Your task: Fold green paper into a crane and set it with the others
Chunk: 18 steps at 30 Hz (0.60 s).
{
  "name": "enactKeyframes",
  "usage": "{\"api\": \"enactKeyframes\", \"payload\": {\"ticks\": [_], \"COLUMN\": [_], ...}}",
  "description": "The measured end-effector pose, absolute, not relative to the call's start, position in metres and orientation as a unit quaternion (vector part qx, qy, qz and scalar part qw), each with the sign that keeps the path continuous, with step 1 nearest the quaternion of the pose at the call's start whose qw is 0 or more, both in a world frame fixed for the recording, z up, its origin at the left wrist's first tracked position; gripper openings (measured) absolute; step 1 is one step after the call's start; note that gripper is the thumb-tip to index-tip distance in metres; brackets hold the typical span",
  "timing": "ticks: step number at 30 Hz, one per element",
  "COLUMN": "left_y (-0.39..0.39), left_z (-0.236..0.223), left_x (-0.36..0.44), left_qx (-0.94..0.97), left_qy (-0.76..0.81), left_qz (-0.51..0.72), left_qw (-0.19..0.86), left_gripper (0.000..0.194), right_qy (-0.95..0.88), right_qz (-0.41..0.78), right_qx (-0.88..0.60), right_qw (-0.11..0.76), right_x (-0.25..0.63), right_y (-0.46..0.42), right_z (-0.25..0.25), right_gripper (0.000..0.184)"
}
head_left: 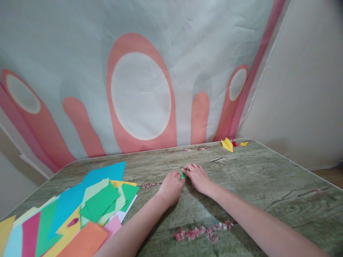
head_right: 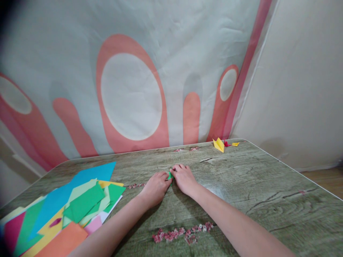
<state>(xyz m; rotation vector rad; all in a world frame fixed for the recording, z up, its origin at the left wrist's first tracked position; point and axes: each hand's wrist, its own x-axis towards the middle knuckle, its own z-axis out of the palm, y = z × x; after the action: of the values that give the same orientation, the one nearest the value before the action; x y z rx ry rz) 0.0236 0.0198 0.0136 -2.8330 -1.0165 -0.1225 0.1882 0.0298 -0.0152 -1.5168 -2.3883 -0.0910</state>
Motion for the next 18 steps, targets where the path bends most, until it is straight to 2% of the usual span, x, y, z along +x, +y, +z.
{"api": "enactKeyframes", "payload": {"ticks": [13, 18], "left_y": [0.019, 0.019], "left_z": [0.013, 0.012], "left_x": [0.01, 0.009], "left_qx": [-0.951, -0.951], "left_qy": [-0.307, -0.307], "left_qz": [-0.033, -0.035], "left_qw": [0.024, 0.017], "left_gripper": [0.036, 0.04], "right_qy": [-0.829, -0.821], "right_qz": [-0.025, -0.015], "right_qx": [-0.538, -0.54], "right_qw": [0.15, 0.186], "right_x": [0.191, 0.194], "right_y": [0.032, 0.033], "right_z": [-0.015, -0.022], "right_gripper": [0.039, 0.04]}}
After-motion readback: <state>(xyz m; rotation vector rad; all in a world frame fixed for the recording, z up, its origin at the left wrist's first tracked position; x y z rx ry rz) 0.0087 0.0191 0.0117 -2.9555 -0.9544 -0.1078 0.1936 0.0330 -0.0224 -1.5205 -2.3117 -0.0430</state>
